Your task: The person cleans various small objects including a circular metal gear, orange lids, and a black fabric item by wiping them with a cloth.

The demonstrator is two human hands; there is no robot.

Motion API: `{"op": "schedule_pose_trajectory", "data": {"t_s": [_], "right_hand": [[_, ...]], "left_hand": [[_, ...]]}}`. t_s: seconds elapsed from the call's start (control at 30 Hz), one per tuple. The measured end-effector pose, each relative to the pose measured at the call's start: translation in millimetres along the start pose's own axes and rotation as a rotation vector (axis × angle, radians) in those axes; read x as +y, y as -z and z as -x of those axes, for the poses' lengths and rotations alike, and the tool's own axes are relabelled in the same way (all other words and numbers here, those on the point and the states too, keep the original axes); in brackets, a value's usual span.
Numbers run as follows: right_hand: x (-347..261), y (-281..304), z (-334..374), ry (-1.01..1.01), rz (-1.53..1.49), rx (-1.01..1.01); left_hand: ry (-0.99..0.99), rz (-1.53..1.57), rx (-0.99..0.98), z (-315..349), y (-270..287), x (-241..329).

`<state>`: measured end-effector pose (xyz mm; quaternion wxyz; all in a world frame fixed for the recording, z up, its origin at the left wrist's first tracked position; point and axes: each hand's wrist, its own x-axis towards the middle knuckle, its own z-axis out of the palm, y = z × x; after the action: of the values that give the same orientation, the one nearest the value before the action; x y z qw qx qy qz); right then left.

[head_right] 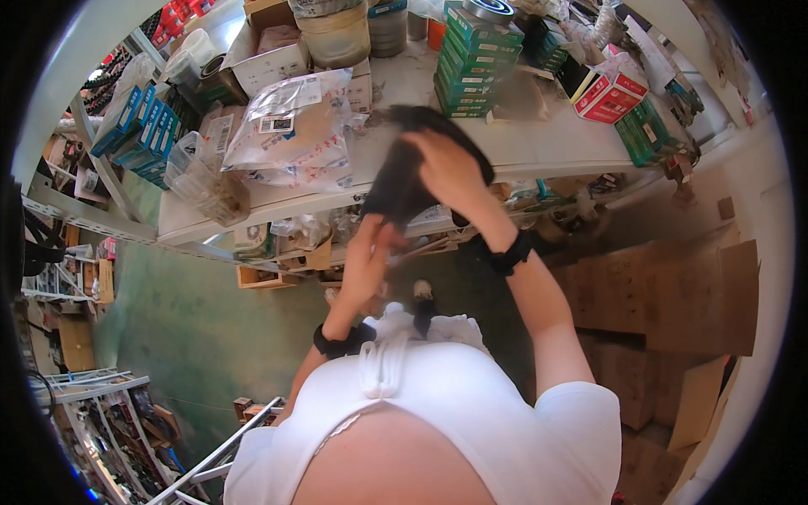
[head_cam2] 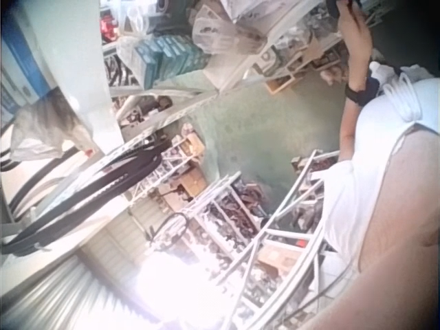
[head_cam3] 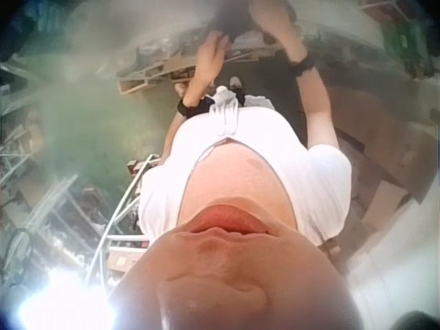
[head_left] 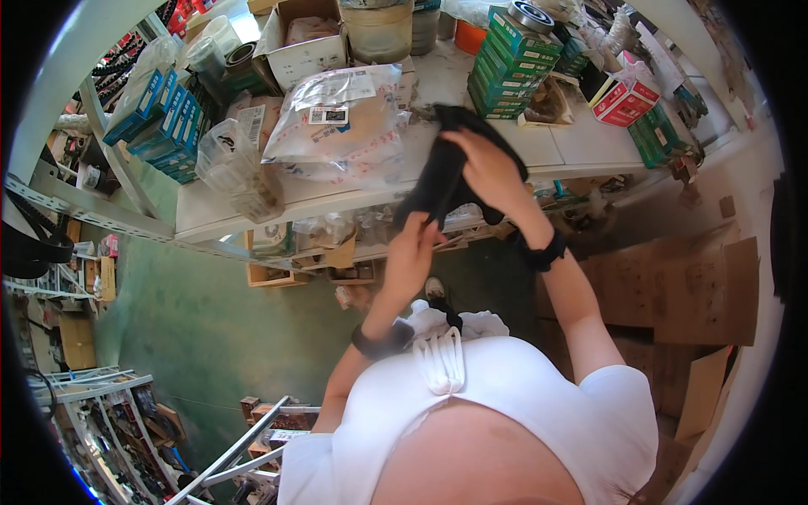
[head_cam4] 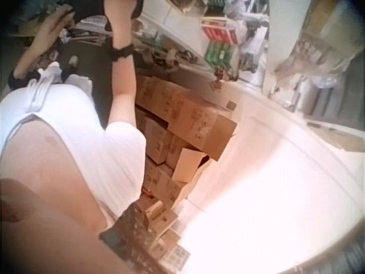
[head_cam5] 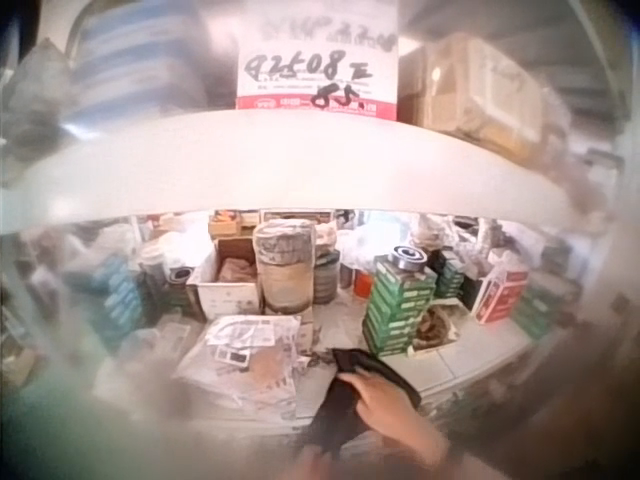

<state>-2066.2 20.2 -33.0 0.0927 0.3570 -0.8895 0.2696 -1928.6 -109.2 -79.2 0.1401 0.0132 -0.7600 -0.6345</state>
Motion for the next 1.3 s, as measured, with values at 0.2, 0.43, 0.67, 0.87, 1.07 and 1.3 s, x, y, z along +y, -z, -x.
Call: {"op": "schedule_pose_trajectory", "data": {"t_s": [0.2, 0.43, 0.67, 0.87, 1.07, 1.3], "right_hand": [[-9, -14, 0, -0.014, 0.062, 0.044], [-41, -29, -3, 0.120, -0.097, -0.002], [6, 6, 18, -0.063, 0.117, 0.150], [-16, -11, 23, 0.022, 0.117, 0.199], [-47, -47, -7, 0.125, -0.007, 0.190], [-51, -21, 42, -0.007, -0.070, 0.251]], "left_hand": [[-0.039, -0.093, -0.045, -9, -1, 15], [0.162, -0.014, 0.090, 19, 23, -12], [-0.062, -0.184, -0.082, -10, 1, 17], [-0.052, -0.169, 0.131, 14, 18, 0], [-0.041, -0.132, 0.374, 31, 36, 0], [-0.212, -0.250, 0.319, 33, 29, -6]]}}
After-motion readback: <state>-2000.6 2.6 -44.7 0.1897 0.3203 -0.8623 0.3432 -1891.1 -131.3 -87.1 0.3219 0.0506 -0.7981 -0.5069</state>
